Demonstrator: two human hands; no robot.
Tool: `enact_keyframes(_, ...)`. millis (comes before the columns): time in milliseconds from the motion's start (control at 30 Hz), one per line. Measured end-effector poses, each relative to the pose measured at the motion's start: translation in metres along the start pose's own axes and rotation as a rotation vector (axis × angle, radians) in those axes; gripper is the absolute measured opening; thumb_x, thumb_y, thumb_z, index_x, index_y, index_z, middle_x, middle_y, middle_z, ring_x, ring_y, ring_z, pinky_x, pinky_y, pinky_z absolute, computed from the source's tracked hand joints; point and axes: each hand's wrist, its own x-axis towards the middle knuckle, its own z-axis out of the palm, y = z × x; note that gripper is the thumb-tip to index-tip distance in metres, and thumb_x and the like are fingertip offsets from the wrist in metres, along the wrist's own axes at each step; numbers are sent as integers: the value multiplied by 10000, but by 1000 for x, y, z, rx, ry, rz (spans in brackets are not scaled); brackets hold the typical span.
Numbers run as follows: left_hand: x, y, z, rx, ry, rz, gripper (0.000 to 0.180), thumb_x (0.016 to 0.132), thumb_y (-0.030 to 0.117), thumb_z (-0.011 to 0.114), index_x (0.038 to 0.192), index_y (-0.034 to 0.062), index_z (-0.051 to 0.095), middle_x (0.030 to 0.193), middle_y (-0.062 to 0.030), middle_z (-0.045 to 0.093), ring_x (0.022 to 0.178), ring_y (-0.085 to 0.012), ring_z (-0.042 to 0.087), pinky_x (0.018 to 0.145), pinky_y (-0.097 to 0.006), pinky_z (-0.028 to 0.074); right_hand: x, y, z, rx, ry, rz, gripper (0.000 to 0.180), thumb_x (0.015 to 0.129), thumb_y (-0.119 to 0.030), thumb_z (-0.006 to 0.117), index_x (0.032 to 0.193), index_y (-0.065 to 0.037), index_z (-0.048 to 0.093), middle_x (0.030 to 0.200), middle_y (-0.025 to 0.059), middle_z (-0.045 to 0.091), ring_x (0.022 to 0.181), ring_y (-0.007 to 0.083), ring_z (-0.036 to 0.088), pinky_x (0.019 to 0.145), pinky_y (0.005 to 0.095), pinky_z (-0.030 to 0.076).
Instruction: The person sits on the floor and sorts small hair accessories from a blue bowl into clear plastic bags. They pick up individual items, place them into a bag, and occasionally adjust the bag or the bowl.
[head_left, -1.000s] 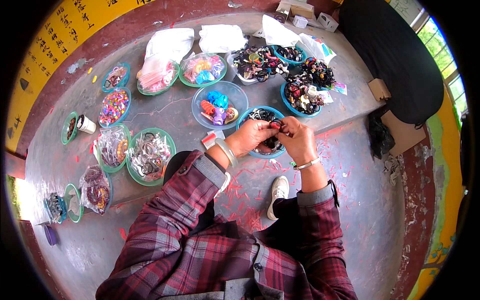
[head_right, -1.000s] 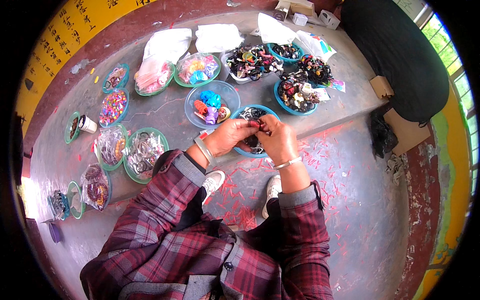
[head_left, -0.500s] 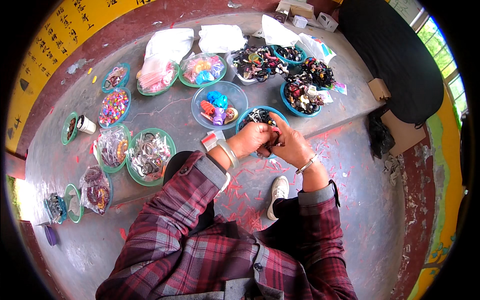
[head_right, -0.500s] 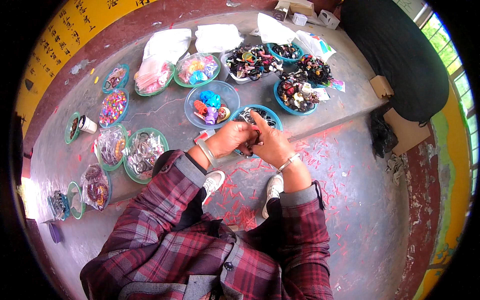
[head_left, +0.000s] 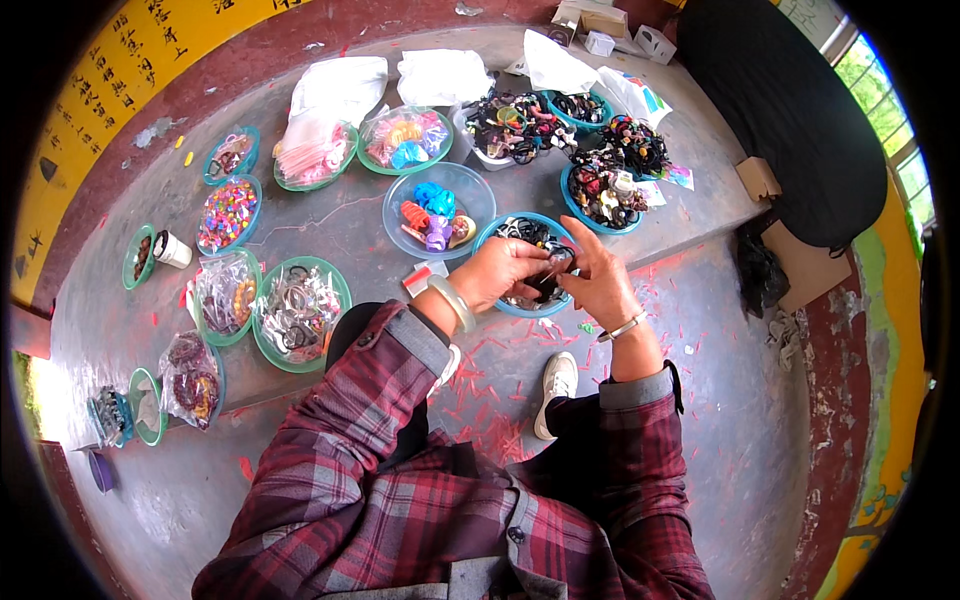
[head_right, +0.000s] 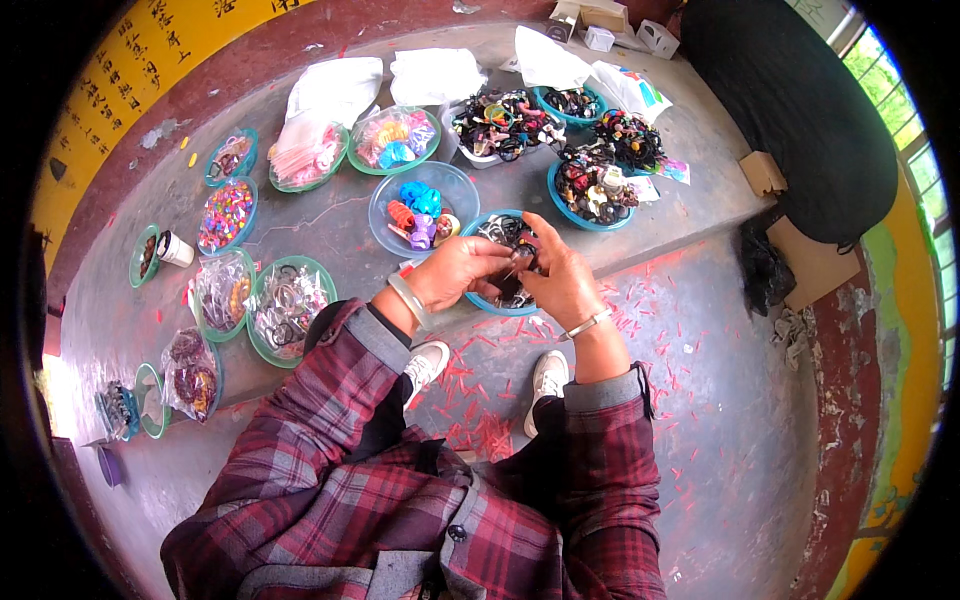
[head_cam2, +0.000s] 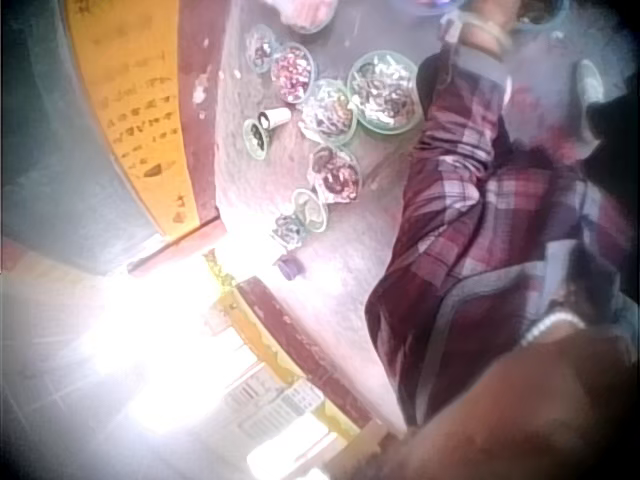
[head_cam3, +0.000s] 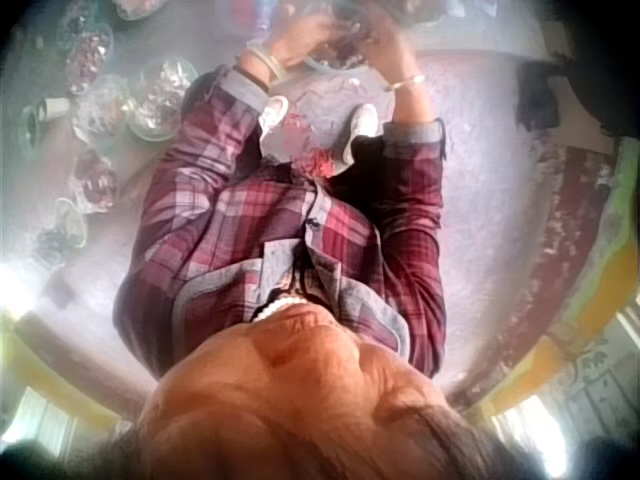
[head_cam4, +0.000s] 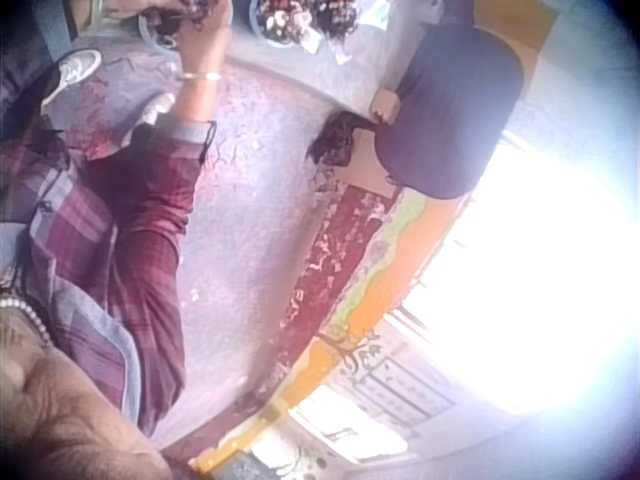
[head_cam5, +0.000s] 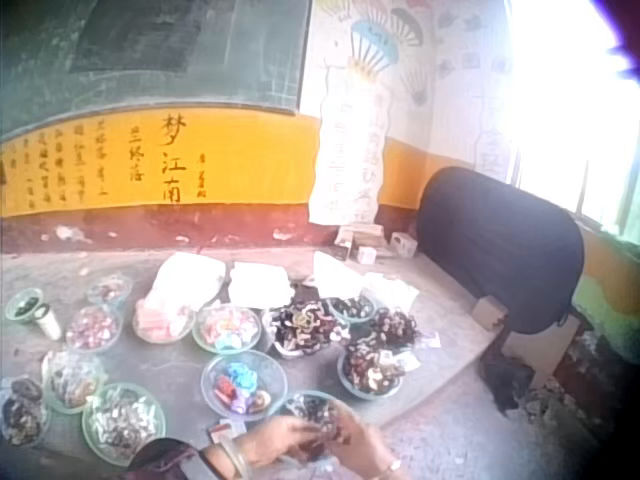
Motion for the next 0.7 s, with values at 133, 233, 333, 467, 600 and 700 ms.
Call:
enact_keyframes(133,3,-2,-1,-48,81,47,246,853,120,500,1054,-13,547,989,-59,590,897,-145,575,683,-258,514,1,3,-3,28,71,22,651,664,34,572,1264,-129,381,755,43,591,573,90,506,530,225,428)
enact_keyframes(233,3,-3,-1,-77,101,54,254,858,131,495,1058,-18,542,987,-73,588,893,-164,581,709,-283,519,1,2,-4,13,60,36,663,655,38,562,1269,-132,376,753,49,593,584,94,514,525,237,431)
enact_keyframes(333,0,-2,3,-53,82,51,252,856,139,500,1045,-21,548,971,-81,591,869,-174,590,698,-288,523,-1,-2,-4,-61,-30,-13,709,648,77,539,1297,-121,332,786,72,615,498,83,516,408,218,409)
enact_keyframes(467,3,-10,2,8,46,70,240,860,153,497,1016,-17,563,943,-78,596,828,-169,599,678,-288,528,-2,-2,-1,-141,-87,-28,718,637,30,565,1297,-129,332,695,77,586,519,118,520,448,246,414)
enact_keyframes(600,3,-10,2,58,30,59,238,866,168,488,994,-15,570,924,-72,600,802,-156,599,668,-286,529,-3,-3,-5,-186,-162,36,709,627,-45,601,1285,-136,354,661,115,559,597,174,557,552,303,449)
enact_keyframes(700,2,-11,2,62,35,62,240,869,177,487,991,-12,568,920,-71,598,802,-147,597,669,-282,527,-3,-8,-6,-197,-192,66,703,634,-32,594,1287,-127,353,665,111,572,579,160,560,515,297,448)
